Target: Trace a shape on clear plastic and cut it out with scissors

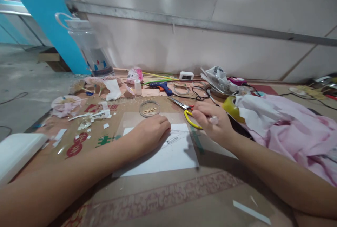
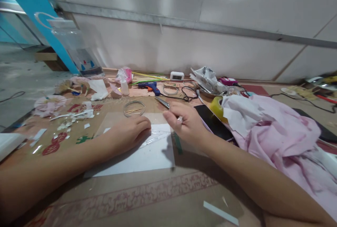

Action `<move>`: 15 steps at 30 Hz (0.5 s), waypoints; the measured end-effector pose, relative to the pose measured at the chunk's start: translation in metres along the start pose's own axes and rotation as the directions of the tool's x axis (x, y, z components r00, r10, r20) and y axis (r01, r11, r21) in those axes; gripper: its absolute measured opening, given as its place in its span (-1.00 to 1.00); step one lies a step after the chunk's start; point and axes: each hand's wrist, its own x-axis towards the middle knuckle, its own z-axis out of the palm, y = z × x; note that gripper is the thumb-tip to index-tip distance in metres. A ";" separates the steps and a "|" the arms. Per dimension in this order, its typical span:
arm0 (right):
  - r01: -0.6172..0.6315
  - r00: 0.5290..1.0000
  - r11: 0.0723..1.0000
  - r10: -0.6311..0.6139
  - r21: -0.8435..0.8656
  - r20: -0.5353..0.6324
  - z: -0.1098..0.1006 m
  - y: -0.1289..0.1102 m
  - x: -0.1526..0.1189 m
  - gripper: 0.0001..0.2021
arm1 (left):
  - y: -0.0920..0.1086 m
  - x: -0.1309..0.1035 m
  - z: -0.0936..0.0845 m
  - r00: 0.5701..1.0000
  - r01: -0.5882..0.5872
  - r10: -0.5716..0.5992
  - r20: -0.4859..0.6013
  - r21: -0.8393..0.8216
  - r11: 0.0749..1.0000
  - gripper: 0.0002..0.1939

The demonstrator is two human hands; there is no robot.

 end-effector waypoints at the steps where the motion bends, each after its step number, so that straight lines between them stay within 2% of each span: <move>1: 0.002 0.999 1.000 -0.002 -0.005 -0.035 0.001 0.000 -0.001 -0.56 | 0.000 0.000 0.002 1.000 -0.009 0.009 0.000 -0.007 1.000 -0.74; 3: -0.029 0.998 1.000 0.029 0.001 -0.064 0.002 0.003 -0.003 -0.54 | -0.001 -0.001 0.004 1.000 -0.005 0.005 -0.001 -0.018 1.000 -0.73; 4: -0.061 0.997 0.998 0.061 0.012 -0.040 0.003 0.005 -0.003 -0.53 | -0.001 -0.002 0.005 1.000 0.002 -0.002 0.003 -0.022 1.000 -0.72; 7: -0.126 0.983 0.992 0.123 0.019 0.135 0.010 0.012 -0.006 -0.55 | 0.000 -0.003 0.004 1.000 0.015 -0.015 0.007 -0.033 0.999 -0.69; 10: -0.054 0.959 0.998 0.059 -0.023 0.277 0.022 0.019 -0.009 -0.57 | -0.001 -0.004 0.005 1.000 0.020 -0.020 -0.013 -0.040 0.999 -0.70; 15: 0.067 0.945 0.942 0.046 -0.330 0.323 0.028 0.034 -0.010 -0.65 | -0.001 -0.004 0.006 0.999 0.034 -0.034 0.000 -0.067 0.997 -0.71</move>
